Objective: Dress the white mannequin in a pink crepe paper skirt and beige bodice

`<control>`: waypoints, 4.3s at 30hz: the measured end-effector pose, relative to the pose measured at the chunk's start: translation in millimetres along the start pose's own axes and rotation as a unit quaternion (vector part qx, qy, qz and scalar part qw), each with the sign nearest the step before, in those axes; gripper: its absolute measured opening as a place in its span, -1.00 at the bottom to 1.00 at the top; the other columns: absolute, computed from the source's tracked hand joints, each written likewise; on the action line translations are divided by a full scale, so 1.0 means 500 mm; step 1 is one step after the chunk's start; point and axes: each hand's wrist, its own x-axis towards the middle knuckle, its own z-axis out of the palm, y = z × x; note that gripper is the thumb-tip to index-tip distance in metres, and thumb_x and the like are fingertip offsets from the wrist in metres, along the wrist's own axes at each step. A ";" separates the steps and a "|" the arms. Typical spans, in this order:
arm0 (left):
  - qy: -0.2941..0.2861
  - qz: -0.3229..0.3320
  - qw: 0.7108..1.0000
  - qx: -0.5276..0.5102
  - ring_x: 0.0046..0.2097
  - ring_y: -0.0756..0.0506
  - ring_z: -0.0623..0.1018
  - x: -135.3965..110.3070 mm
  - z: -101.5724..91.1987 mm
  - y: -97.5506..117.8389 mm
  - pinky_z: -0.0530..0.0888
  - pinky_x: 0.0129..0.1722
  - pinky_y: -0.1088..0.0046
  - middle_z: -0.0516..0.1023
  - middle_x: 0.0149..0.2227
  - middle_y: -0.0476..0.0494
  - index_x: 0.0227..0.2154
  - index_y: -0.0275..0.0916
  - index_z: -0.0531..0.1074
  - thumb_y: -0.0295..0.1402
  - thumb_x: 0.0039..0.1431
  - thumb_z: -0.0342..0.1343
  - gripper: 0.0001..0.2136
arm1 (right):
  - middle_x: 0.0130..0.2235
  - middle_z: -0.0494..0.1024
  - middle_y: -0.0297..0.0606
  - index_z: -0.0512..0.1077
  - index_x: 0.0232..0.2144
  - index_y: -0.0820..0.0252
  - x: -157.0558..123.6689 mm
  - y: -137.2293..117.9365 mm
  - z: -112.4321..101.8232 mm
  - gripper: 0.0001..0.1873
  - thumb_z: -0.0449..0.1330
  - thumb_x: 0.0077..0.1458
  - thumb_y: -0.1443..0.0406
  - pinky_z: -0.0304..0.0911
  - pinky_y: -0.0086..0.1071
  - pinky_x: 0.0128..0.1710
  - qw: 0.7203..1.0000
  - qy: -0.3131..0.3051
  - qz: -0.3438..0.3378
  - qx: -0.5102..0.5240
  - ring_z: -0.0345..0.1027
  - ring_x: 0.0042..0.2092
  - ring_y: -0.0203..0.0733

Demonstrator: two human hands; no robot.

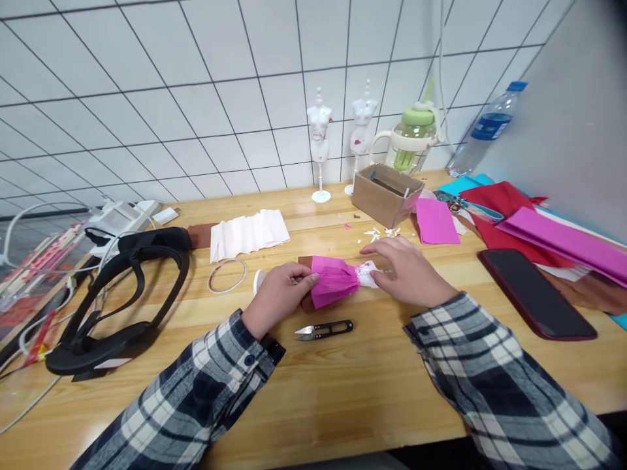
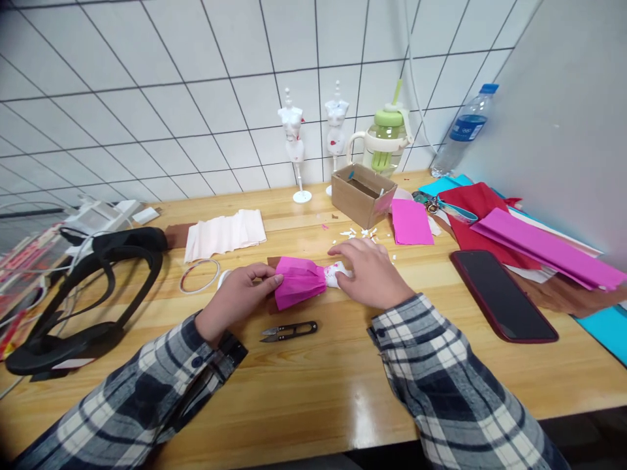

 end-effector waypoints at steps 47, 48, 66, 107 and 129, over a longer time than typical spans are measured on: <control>0.240 0.149 0.927 0.247 -0.06 -0.21 0.52 -0.055 -0.102 -0.102 0.35 0.00 0.17 0.61 -0.14 -0.16 -0.16 -0.17 0.55 -0.20 0.20 0.09 -0.75 | -0.01 0.51 -0.14 0.42 -0.01 0.12 0.001 0.022 0.031 -0.62 0.17 0.14 0.15 0.22 -0.08 0.04 0.999 0.029 0.001 0.030 0.34 0.03 0.04; 0.244 0.175 0.916 0.266 -0.05 -0.21 0.51 -0.061 -0.098 -0.087 0.33 0.02 0.16 0.61 -0.12 -0.16 -0.14 -0.16 0.54 -0.22 0.19 0.11 -0.76 | 0.00 0.51 -0.14 0.41 0.01 0.12 0.002 0.013 0.034 -0.64 0.13 0.18 0.17 0.21 -0.07 0.06 0.998 0.043 -0.010 0.033 0.33 0.04 0.03; 0.089 0.165 0.945 0.267 -0.13 -0.16 0.55 -0.061 -0.047 -0.062 0.33 -0.02 0.19 0.64 -0.15 -0.11 -0.18 -0.15 0.55 -0.22 0.25 0.03 -0.77 | -0.22 0.65 -0.28 0.56 -0.25 0.07 0.016 -0.037 0.079 -0.79 0.11 0.20 0.26 0.33 -0.24 -0.13 0.989 0.057 0.055 0.123 0.50 -0.17 -0.12; 0.121 0.237 0.962 0.065 -0.35 -0.06 0.55 -0.164 0.032 0.003 0.45 -0.36 0.43 0.55 -0.35 -0.07 -0.20 -0.14 0.30 -0.40 0.26 -0.01 -0.92 | -0.13 0.57 -0.25 0.34 0.05 -0.01 -0.053 -0.216 0.049 -0.59 0.20 0.14 0.21 0.27 -0.10 0.00 0.961 0.149 -0.091 0.215 0.35 -0.03 -0.02; 0.134 0.302 0.934 0.136 -0.40 -0.07 0.43 -0.140 -0.009 -0.003 0.33 -0.38 0.40 0.48 -0.47 -0.10 -0.30 -0.28 0.45 -0.48 0.17 0.06 -0.91 | -0.21 0.58 -0.25 0.38 -0.40 0.16 -0.046 -0.196 0.047 -0.92 0.24 0.10 0.34 0.31 -0.41 -0.36 0.901 0.055 -0.012 0.430 0.41 -0.30 -0.27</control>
